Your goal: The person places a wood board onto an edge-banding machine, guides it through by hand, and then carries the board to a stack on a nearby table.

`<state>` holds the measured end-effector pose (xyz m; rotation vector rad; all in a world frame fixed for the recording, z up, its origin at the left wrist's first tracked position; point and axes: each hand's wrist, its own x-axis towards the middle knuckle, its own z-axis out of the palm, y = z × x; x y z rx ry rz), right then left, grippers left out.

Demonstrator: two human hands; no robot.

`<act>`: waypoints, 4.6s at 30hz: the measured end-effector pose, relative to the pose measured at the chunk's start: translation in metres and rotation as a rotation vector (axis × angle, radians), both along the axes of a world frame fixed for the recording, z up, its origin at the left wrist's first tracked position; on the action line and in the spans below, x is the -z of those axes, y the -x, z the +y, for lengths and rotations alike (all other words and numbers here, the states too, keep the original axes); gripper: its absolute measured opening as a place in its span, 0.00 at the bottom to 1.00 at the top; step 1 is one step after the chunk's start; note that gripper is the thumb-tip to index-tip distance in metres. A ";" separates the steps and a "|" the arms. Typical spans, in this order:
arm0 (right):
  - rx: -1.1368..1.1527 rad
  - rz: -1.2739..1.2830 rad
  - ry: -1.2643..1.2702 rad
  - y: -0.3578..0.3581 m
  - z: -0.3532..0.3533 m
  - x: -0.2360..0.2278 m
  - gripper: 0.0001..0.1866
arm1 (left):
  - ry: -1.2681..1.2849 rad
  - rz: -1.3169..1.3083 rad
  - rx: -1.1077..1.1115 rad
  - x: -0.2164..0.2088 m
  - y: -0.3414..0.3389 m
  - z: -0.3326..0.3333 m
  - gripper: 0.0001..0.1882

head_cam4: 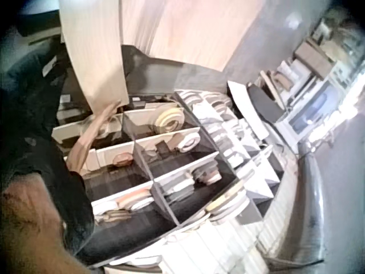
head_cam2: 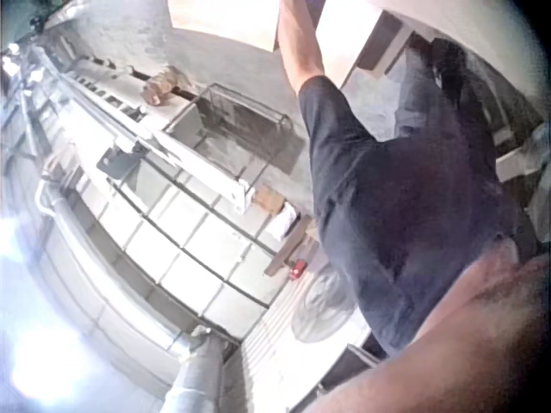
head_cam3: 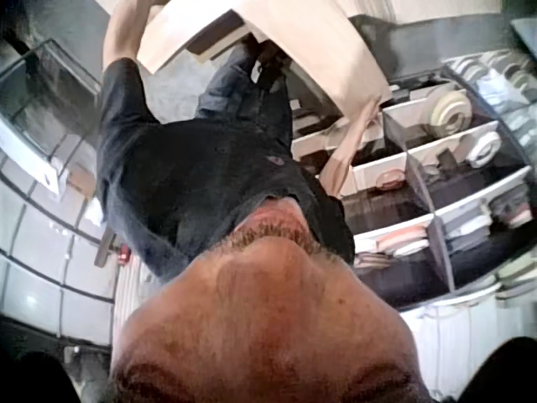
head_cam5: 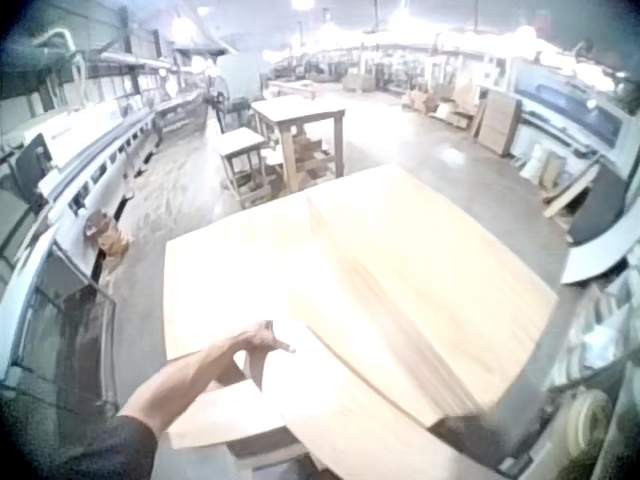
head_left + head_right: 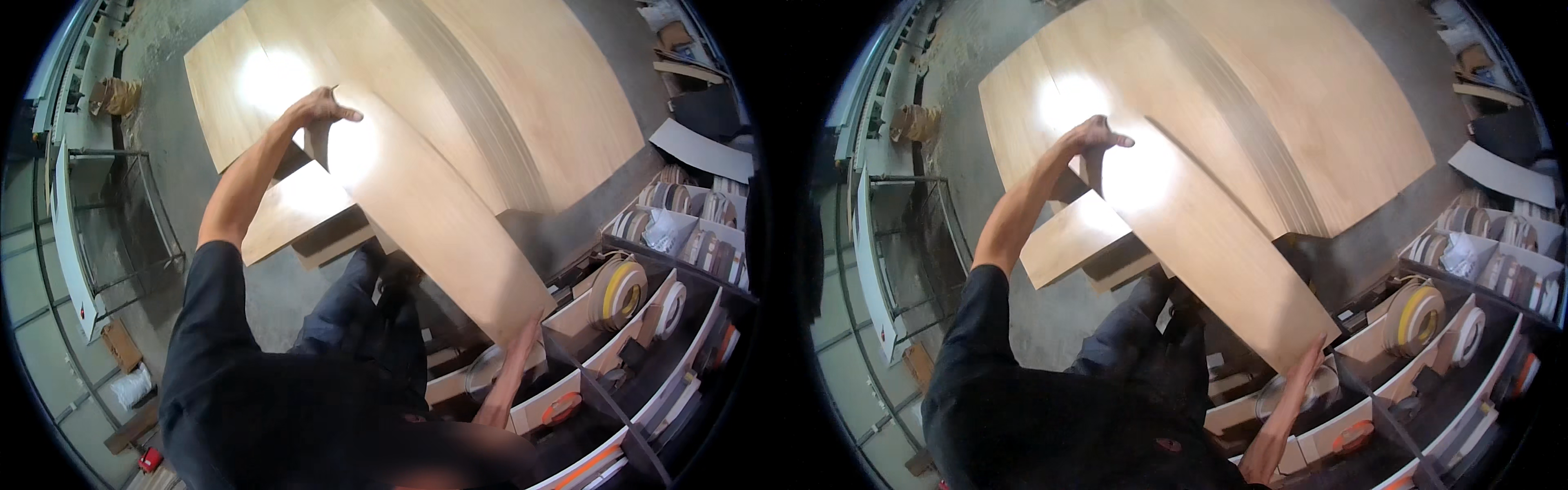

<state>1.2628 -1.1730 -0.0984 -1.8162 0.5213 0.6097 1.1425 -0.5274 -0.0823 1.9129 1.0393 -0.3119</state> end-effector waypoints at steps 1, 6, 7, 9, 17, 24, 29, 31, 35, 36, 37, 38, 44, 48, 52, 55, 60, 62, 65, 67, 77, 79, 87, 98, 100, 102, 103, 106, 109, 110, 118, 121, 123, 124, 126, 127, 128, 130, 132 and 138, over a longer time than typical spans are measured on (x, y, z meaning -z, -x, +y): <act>0.017 -0.006 0.022 -0.001 0.010 -0.003 0.44 | 0.042 -0.035 -0.010 0.007 -0.005 0.008 0.30; 0.065 0.017 0.093 -0.011 0.051 -0.002 0.45 | -0.006 0.052 0.006 0.048 -0.014 0.044 0.31; 0.038 0.042 0.094 -0.011 0.047 0.003 0.45 | 0.004 0.055 0.000 0.049 -0.020 0.046 0.31; 0.005 0.056 0.102 -0.006 0.039 -0.006 0.45 | 0.049 0.139 0.085 0.032 -0.026 0.043 0.45; 0.050 0.078 0.103 0.027 0.081 -0.056 0.45 | 0.166 -0.299 -0.654 0.007 0.082 -0.066 0.25; 0.109 -0.114 0.100 0.053 0.030 -0.008 0.43 | 0.435 -0.443 -0.987 0.048 0.047 -0.145 0.26; 0.242 -0.012 -0.013 0.045 0.116 -0.018 0.39 | 0.302 -0.452 -0.896 0.053 0.039 -0.081 0.27; 0.274 0.001 -0.012 0.044 0.155 -0.020 0.39 | 0.333 -0.520 -0.857 0.037 0.023 -0.049 0.28; 0.214 0.021 0.053 0.036 0.225 -0.021 0.41 | 0.301 -0.529 -0.814 0.055 -0.006 0.022 0.31; 0.227 0.019 0.038 0.035 0.235 -0.018 0.41 | 0.296 -0.532 -0.808 0.053 -0.012 0.034 0.31; 0.242 0.016 0.023 0.033 0.244 -0.015 0.41 | 0.289 -0.526 -0.758 0.046 -0.020 0.045 0.31; 0.238 -0.013 -0.058 0.032 0.251 -0.012 0.43 | 0.282 -0.519 -0.709 0.039 -0.027 0.055 0.32; 0.314 0.046 0.024 0.025 0.278 -0.005 0.43 | 0.278 -0.376 -0.640 0.034 -0.045 0.095 0.27; 0.254 0.068 -0.144 0.025 0.266 0.006 0.41 | 0.248 -0.211 -0.563 0.022 -0.048 0.096 0.25; 0.279 0.015 -0.130 0.027 0.261 0.015 0.41 | 0.178 -0.094 -0.477 0.018 -0.059 0.098 0.25; 0.168 -0.010 -0.412 0.017 0.234 0.055 0.35 | 0.306 -0.205 -0.466 0.049 -0.068 0.102 0.24; 0.115 0.063 0.043 0.002 0.267 0.051 0.39 | 0.658 -0.429 -0.512 0.104 -0.031 0.170 0.23; -0.016 0.033 0.175 -0.007 0.269 0.013 0.42 | 0.482 -0.283 -0.479 0.094 -0.052 0.163 0.29; -0.170 0.013 0.310 -0.026 0.257 -0.001 0.43 | 0.503 -0.310 -0.438 0.087 -0.056 0.176 0.31; -0.421 0.006 0.308 -0.030 0.244 0.011 0.41 | 0.595 -0.303 -0.442 0.085 -0.064 0.156 0.26; -0.323 -0.219 0.295 -0.007 0.241 0.037 0.26 | 0.612 -0.281 -0.451 0.074 -0.069 0.133 0.22; -0.200 -0.202 0.194 0.002 0.250 0.035 0.26 | 0.532 -0.304 -0.595 0.087 -0.067 0.134 0.25; -0.095 -0.502 0.112 0.006 0.257 0.046 0.15 | 0.543 -0.297 -0.604 0.084 -0.073 0.138 0.24; -0.077 -0.297 -0.022 0.004 0.253 0.053 0.19 | 0.467 -0.312 -0.625 0.089 -0.069 0.138 0.23; -0.025 -0.159 -0.109 0.003 0.253 0.055 0.21 | 0.471 -0.307 -0.632 0.088 -0.069 0.137 0.23; -0.028 -0.171 -0.051 0.002 0.252 0.058 0.24 | 0.507 -0.367 -0.624 0.089 -0.071 0.128 0.26; -0.031 -0.171 -0.051 0.002 0.252 0.060 0.24 | 0.506 -0.368 -0.626 0.088 -0.071 0.126 0.26; -0.083 -0.145 -0.041 0.003 0.251 0.066 0.21 | 0.524 -0.404 -0.669 0.090 -0.070 0.124 0.23; -0.191 -0.360 -0.079 0.006 0.249 0.056 0.21 | 0.598 -0.379 -0.662 0.097 -0.055 0.155 0.20; -0.182 -0.294 -0.093 0.005 0.252 0.048 0.22 | 0.652 -0.408 -0.635 0.100 -0.048 0.166 0.19; -0.218 0.124 0.003 -0.006 0.249 -0.018 0.42 | 0.578 -0.558 -0.851 0.107 -0.066 0.116 0.15; -0.205 0.074 0.058 -0.008 0.242 -0.009 0.41 | 0.481 -0.579 -0.819 0.105 -0.081 0.097 0.16; -0.243 0.100 0.091 -0.009 0.244 0.002 0.37 | 0.442 -0.586 -0.810 0.091 -0.089 0.073 0.20; -0.187 0.036 0.081 0.000 0.251 0.022 0.32 | 0.388 -0.552 -0.855 0.098 -0.071 0.096 0.22; -0.124 -0.049 0.019 0.001 0.258 0.044 0.29 | 0.036 -0.343 -0.877 0.114 -0.062 0.112 0.29; -0.128 -0.062 -0.041 0.004 0.257 0.047 0.29 | 0.022 -0.248 -0.790 0.131 -0.054 0.102 0.31; -0.104 -0.099 -0.101 0.007 0.254 0.057 0.29 | 0.004 -0.163 -0.695 0.146 -0.046 0.093 0.34; -0.087 -0.140 -0.113 0.006 0.241 0.051 0.30 | -0.042 -0.340 -0.684 0.140 -0.071 -0.035 0.45; -0.054 -0.113 -0.182 0.003 0.236 0.034 0.31 | -0.026 -0.501 -0.715 0.098 -0.080 -0.151 0.53; -0.207 -0.053 -0.271 0.014 0.228 0.044 0.29 | 0.321 -0.702 -0.904 0.071 -0.042 -0.358 0.43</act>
